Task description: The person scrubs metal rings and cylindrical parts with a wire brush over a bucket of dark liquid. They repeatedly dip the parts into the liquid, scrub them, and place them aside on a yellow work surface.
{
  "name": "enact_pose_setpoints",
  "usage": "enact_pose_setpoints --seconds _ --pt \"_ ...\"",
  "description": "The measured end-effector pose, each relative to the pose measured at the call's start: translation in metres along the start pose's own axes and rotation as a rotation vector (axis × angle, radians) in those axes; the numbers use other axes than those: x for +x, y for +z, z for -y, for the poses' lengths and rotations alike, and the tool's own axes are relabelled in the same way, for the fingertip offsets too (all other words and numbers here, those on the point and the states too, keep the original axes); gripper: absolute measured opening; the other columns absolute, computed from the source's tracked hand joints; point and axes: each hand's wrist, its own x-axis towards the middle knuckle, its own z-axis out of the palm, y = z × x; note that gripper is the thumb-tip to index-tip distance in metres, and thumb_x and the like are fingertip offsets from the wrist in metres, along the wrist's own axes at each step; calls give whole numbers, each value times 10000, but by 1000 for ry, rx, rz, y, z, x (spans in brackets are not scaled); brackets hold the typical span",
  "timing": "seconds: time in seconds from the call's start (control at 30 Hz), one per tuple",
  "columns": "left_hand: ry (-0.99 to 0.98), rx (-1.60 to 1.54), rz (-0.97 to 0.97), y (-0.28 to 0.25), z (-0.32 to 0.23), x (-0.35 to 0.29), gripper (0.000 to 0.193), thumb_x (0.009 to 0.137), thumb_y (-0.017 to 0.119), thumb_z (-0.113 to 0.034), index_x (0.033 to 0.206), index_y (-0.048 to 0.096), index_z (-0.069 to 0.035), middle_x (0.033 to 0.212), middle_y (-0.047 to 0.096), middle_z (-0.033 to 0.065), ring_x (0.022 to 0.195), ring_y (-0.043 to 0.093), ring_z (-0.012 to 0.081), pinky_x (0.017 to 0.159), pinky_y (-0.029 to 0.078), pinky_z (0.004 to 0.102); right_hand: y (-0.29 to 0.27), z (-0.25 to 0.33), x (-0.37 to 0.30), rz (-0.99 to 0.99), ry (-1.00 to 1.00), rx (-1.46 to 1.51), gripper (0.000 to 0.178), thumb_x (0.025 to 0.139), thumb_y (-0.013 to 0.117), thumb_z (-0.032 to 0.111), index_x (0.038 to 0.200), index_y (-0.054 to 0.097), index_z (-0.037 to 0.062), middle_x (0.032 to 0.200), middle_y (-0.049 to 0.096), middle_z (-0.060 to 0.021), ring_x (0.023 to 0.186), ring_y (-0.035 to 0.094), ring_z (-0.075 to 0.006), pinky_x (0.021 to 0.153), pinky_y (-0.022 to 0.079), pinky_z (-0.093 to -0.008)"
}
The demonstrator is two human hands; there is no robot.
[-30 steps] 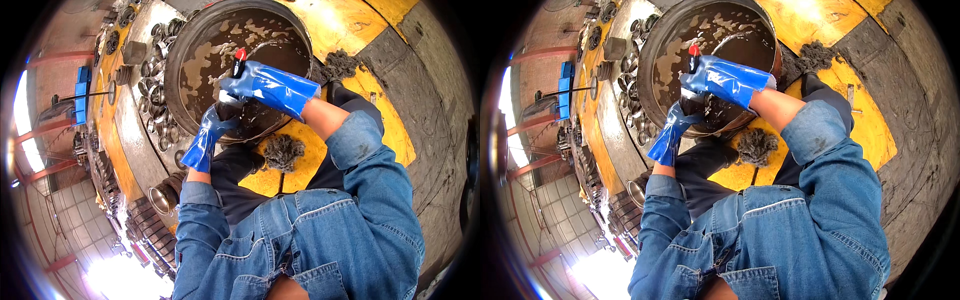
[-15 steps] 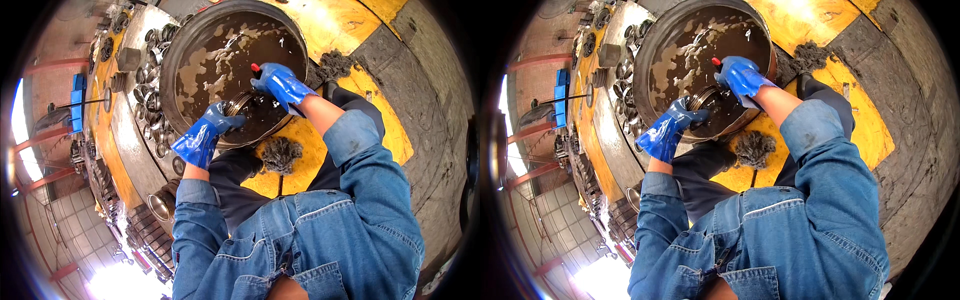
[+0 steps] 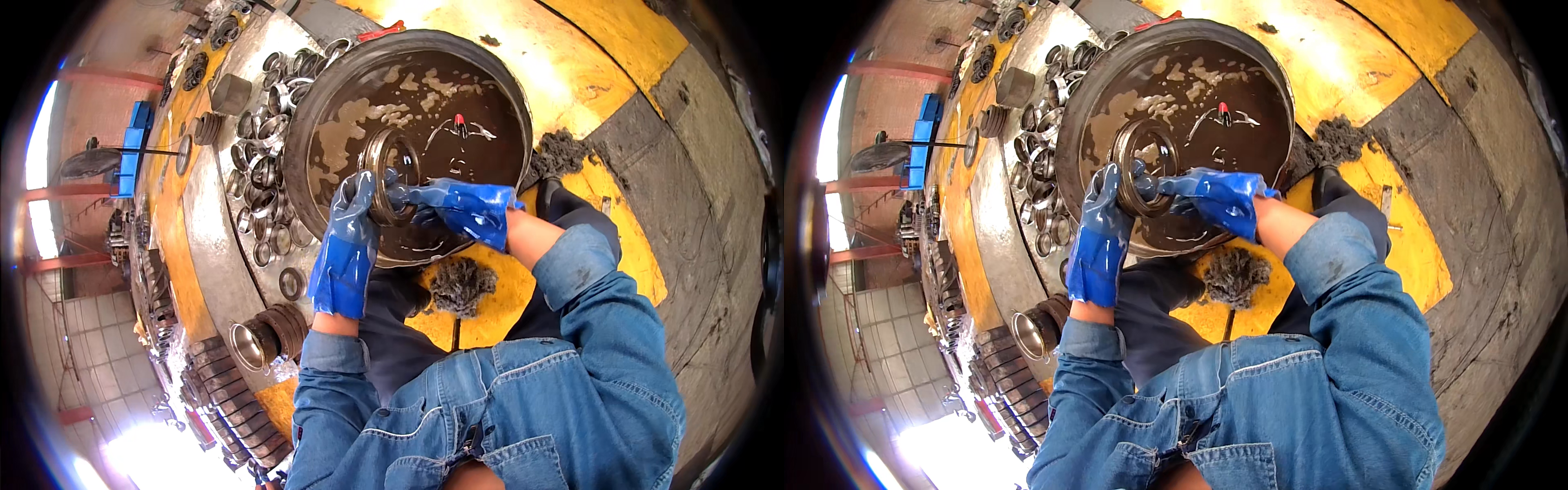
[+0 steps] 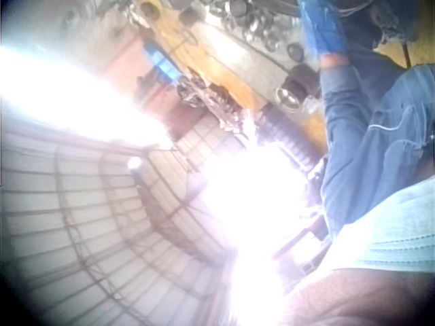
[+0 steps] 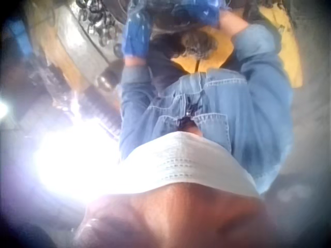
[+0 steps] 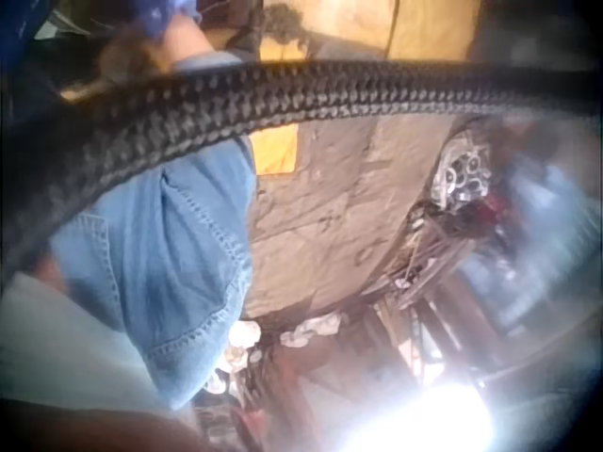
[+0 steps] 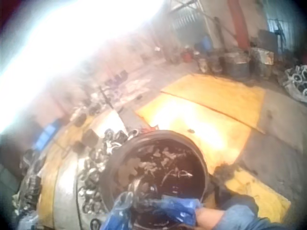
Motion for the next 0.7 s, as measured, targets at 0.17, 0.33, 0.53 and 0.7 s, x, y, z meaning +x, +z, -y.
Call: enact_pose_setpoints --seconds 0.17,0.33,0.53,0.7 --pt "122 49 52 -20 26 8 266 1031 692 -152 1250 676 -2 1122 746 92 956 683 154 917 544 329 -2 14 12 -43 -86 31 344 999 654 332 1080 762 15 899 680 -43 792 558 -137 747 465 -283" --pt "-7 124 218 -11 6 3 311 1034 685 -177 1273 674 21 1108 746 81 955 674 129 904 531 299 -9 -4 55 -250 -244 260 252 963 711 225 1113 758 29 916 720 -35 811 610 -128 795 507 -311" --pt "-27 181 128 -11 8 -11 317 1034 672 -170 1276 669 34 1131 749 124 992 712 197 902 575 346 -11 -6 79 -358 -331 -86 319 948 722 230 1192 734 25 997 766 -94 910 676 -156 859 543 -337" --pt "-11 227 135 -21 6 -12 299 1039 658 -167 1254 675 40 1099 753 128 944 742 227 855 612 362 11 7 45 -67 -112 302 323 932 743 238 1136 750 -13 977 751 -53 864 644 -124 825 517 -308"
